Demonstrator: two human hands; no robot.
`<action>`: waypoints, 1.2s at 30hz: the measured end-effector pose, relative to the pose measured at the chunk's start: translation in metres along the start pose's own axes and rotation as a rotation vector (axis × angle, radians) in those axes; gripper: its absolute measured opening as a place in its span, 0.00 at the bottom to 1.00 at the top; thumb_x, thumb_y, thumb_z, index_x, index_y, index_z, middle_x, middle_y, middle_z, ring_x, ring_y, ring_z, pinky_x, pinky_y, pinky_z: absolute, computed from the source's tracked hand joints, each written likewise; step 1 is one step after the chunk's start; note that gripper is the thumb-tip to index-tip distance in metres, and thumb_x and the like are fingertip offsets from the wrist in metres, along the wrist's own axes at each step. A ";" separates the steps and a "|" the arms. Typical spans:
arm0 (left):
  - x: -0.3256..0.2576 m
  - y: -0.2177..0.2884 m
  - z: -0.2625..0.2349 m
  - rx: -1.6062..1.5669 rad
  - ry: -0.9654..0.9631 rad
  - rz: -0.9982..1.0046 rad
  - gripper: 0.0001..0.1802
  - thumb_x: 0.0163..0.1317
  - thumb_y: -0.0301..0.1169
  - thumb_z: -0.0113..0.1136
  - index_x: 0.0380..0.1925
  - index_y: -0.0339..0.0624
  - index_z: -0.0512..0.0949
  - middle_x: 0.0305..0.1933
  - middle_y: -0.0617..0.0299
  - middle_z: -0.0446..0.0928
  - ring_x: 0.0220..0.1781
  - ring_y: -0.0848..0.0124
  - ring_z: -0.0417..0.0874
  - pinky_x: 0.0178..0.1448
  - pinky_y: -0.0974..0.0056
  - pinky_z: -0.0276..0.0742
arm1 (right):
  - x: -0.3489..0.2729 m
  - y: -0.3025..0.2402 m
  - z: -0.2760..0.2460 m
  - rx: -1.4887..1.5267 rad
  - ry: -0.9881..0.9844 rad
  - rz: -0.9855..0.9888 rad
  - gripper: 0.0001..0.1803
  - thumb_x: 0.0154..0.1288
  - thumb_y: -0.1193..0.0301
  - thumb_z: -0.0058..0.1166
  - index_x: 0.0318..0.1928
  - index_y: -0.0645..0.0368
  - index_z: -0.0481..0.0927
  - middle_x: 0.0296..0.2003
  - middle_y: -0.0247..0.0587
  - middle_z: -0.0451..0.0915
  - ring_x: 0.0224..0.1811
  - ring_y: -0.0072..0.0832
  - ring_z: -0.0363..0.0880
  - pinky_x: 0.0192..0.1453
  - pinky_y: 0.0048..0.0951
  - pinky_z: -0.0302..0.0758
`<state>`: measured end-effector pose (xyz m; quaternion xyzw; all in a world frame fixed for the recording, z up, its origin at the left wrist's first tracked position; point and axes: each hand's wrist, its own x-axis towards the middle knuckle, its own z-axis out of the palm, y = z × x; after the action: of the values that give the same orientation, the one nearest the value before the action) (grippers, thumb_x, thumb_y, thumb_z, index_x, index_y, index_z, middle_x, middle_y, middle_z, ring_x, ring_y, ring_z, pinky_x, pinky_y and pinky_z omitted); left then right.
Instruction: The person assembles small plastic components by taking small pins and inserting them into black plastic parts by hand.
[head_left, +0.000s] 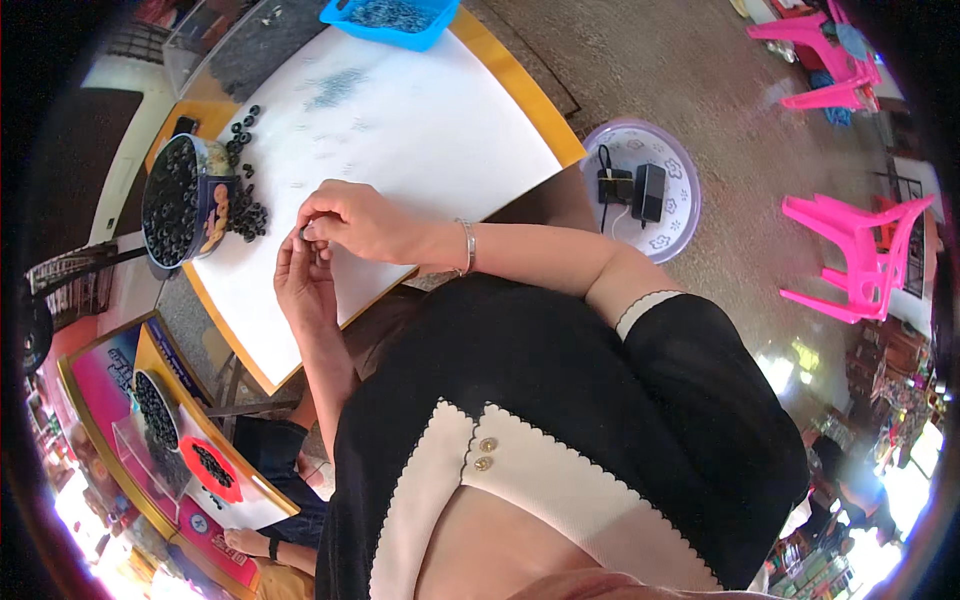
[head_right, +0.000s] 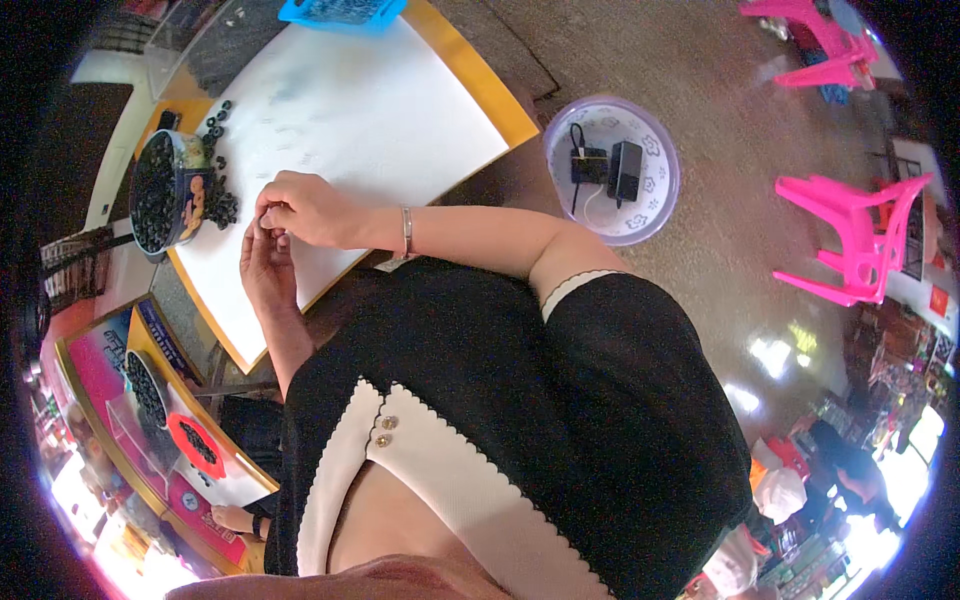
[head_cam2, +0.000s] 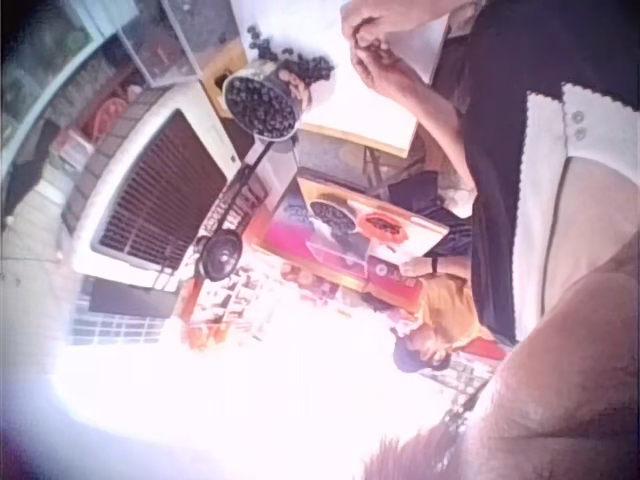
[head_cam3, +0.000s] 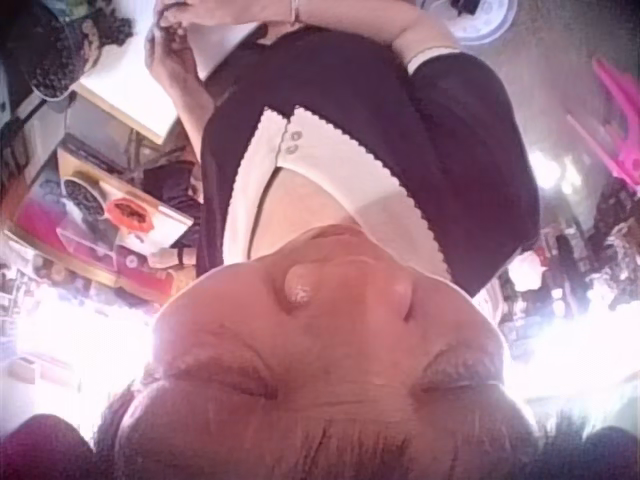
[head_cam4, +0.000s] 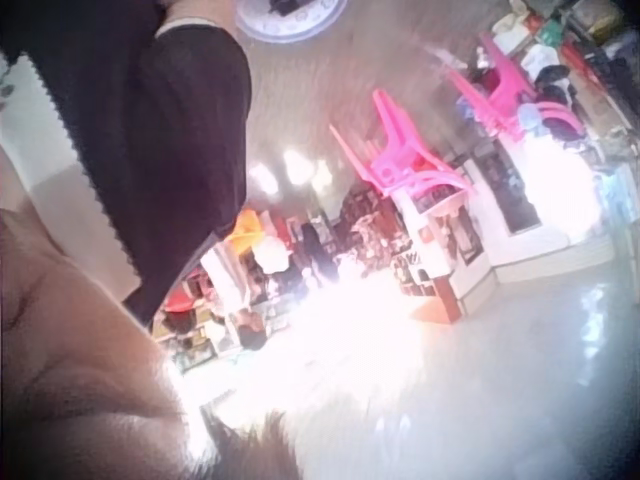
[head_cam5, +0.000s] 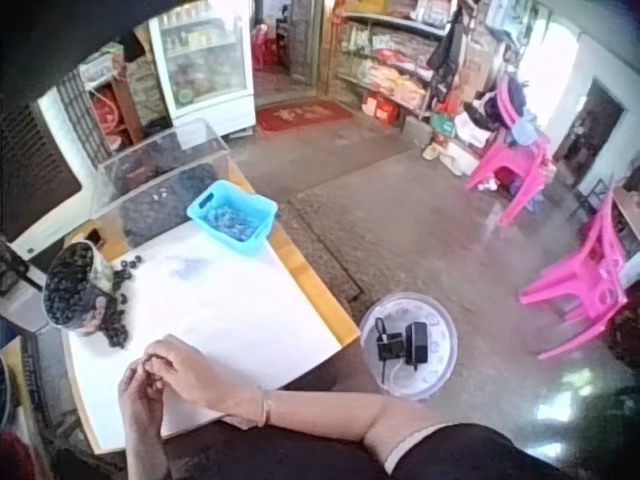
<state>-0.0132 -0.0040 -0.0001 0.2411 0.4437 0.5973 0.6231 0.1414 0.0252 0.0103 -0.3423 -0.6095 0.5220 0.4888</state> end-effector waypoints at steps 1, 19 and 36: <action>0.001 -0.002 -0.003 0.000 -0.001 -0.009 0.11 0.69 0.27 0.51 0.47 0.31 0.74 0.41 0.55 0.79 0.36 0.69 0.80 0.41 0.69 0.77 | 0.000 -0.003 0.000 0.047 -0.003 0.043 0.06 0.64 0.77 0.51 0.41 0.66 0.77 0.34 0.41 0.76 0.31 0.27 0.79 0.40 0.26 0.75; -0.002 0.007 -0.008 0.011 -0.052 -0.100 0.12 0.69 0.29 0.51 0.46 0.32 0.73 0.37 0.58 0.79 0.33 0.74 0.78 0.37 0.72 0.74 | 0.003 0.006 0.000 -0.339 -0.029 -0.318 0.07 0.57 0.74 0.53 0.38 0.56 0.80 0.36 0.41 0.77 0.42 0.40 0.75 0.46 0.36 0.72; 0.004 0.008 -0.020 -0.279 -0.043 -0.013 0.12 0.64 0.26 0.56 0.45 0.30 0.74 0.39 0.52 0.78 0.37 0.70 0.79 0.41 0.69 0.78 | 0.052 0.011 -0.020 -0.727 0.065 -0.267 0.08 0.57 0.75 0.57 0.40 0.58 0.81 0.32 0.40 0.77 0.34 0.33 0.76 0.40 0.31 0.73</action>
<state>-0.0343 -0.0031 -0.0043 0.1618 0.3444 0.6437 0.6639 0.1443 0.0816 0.0117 -0.4272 -0.7782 0.1924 0.4182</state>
